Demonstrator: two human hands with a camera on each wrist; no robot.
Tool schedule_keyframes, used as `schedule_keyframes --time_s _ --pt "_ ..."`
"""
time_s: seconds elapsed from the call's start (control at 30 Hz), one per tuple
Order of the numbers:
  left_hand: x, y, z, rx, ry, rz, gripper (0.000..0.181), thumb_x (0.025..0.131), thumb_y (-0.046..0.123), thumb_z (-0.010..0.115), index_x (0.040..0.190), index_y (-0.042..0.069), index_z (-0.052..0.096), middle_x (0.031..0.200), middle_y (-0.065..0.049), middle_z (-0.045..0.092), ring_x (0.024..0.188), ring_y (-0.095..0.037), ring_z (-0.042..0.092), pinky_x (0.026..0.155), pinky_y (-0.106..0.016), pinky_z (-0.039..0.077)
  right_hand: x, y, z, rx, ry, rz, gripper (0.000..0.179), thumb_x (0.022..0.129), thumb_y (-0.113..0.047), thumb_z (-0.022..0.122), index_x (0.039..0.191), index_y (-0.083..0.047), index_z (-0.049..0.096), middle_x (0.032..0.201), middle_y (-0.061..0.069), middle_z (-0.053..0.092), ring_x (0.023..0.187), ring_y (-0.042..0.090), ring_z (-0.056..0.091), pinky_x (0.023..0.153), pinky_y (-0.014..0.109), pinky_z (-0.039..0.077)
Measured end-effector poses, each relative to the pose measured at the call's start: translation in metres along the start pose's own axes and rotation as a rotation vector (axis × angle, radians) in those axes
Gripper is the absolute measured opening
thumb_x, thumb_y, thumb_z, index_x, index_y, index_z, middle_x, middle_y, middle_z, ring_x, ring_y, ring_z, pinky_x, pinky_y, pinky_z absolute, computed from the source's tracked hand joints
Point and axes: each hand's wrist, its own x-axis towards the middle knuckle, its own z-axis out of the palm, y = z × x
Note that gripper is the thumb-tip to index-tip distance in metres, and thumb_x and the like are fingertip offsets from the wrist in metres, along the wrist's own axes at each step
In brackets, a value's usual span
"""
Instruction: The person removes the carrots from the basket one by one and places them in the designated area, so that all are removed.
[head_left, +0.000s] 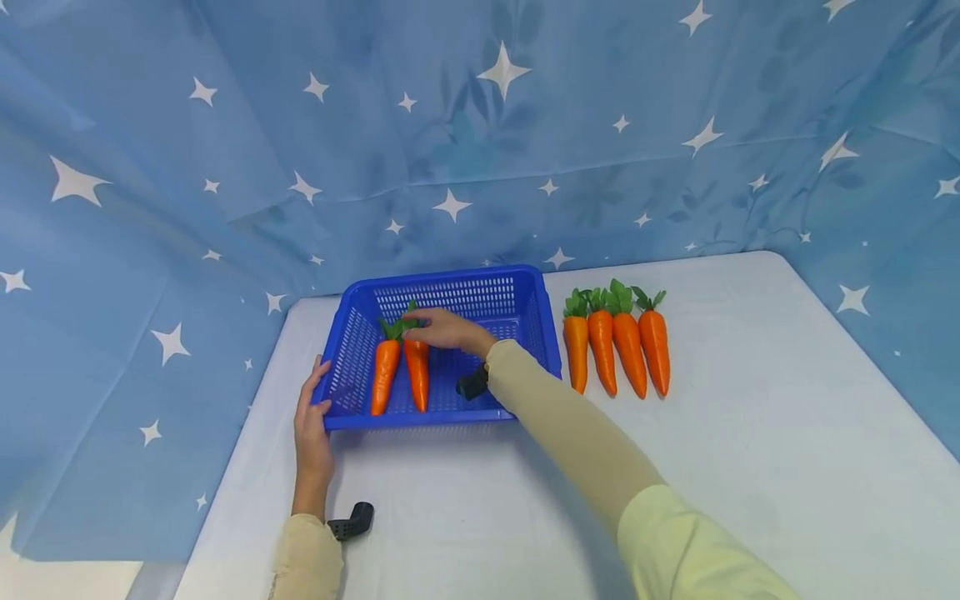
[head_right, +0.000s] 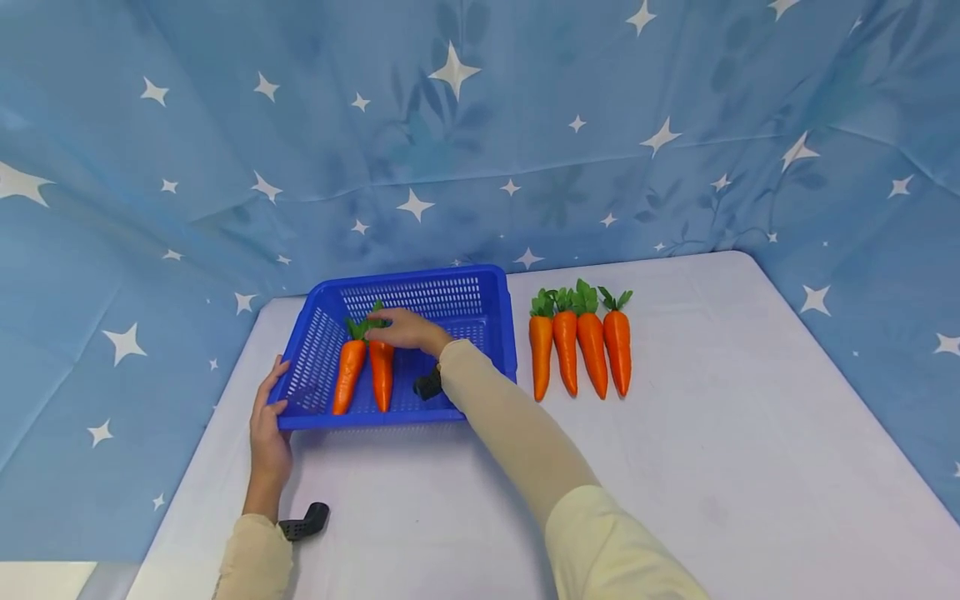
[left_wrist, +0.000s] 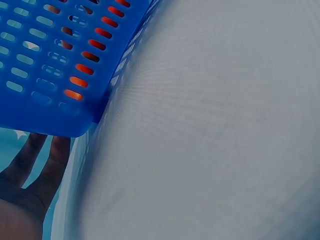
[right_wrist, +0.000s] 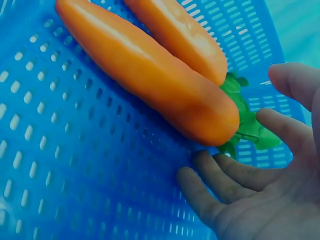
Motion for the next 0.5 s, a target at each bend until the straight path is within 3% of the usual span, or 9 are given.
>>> schedule_keyframes --time_s 0.27,0.5 --pt "-0.0003 0.0012 0.0002 -0.005 0.003 0.029 0.063 0.101 0.013 0.031 0.162 0.014 0.047 0.175 0.009 0.028 0.162 -0.024 0.019 0.128 -0.06 0.015 0.0006 -0.0007 0.0028 -0.034 -0.057 -0.004 0.063 0.108 -0.031 0.057 0.165 -0.009 0.042 0.166 0.017 0.043 0.15 0.035 0.043 0.123 0.052 0.034" --pt "-0.0032 -0.0009 0.0005 0.01 0.007 0.003 0.064 0.1 0.013 0.031 0.162 0.015 0.047 0.175 0.007 0.028 0.163 -0.026 0.017 0.128 -0.06 0.013 -0.0022 0.0015 0.0072 -0.082 -0.067 0.02 0.064 0.107 -0.031 0.058 0.164 -0.007 0.042 0.166 0.016 0.043 0.149 0.034 0.045 0.123 0.048 0.034"
